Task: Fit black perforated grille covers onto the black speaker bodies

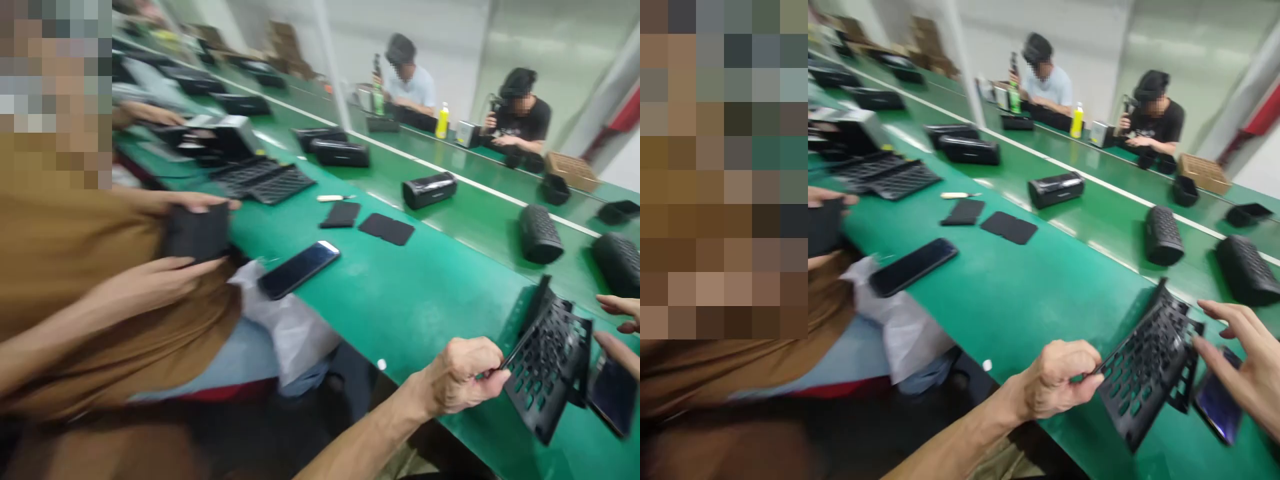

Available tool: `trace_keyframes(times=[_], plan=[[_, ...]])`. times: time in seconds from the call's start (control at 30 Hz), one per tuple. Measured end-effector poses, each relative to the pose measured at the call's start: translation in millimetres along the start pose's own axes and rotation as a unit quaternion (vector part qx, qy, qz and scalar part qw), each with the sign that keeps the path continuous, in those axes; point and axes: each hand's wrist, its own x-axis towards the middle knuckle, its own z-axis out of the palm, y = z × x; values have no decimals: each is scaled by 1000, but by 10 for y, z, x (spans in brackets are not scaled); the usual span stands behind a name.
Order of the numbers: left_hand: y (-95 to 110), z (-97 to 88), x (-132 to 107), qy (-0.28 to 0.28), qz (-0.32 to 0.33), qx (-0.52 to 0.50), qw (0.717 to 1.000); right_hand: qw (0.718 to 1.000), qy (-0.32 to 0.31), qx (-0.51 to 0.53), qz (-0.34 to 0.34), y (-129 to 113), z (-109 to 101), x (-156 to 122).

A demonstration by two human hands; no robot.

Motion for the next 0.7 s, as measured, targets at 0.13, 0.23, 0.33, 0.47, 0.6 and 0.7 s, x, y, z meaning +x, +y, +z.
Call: trace_keyframes(times=[0.13, 0.23, 0.33, 0.47, 0.6, 0.7], plan=[[-4, -595, -477, -1, -135, -102, 986, 946, -110, 68, -297, -369, 747, 525], [-155, -873, -764, 26, -215, -44, 975, 884, -289, 67, -362, -681, 1418, 850], [-322, -963, -908, 0, -234, 119, 965, 844, -400, 16, -357, -839, 1829, 1136], [-404, -919, -876, -47, -219, 300, 927, 872, -397, 40, -284, -1101, 2148, 1707], [-469, -1056, -661, -38, -217, 328, 919, 930, -305, 59, -195, -1654, 2717, 2392], [-654, -1315, -423, 11, -268, 389, 881, 946, -286, 35, -146, -1915, 3142, 2735]])
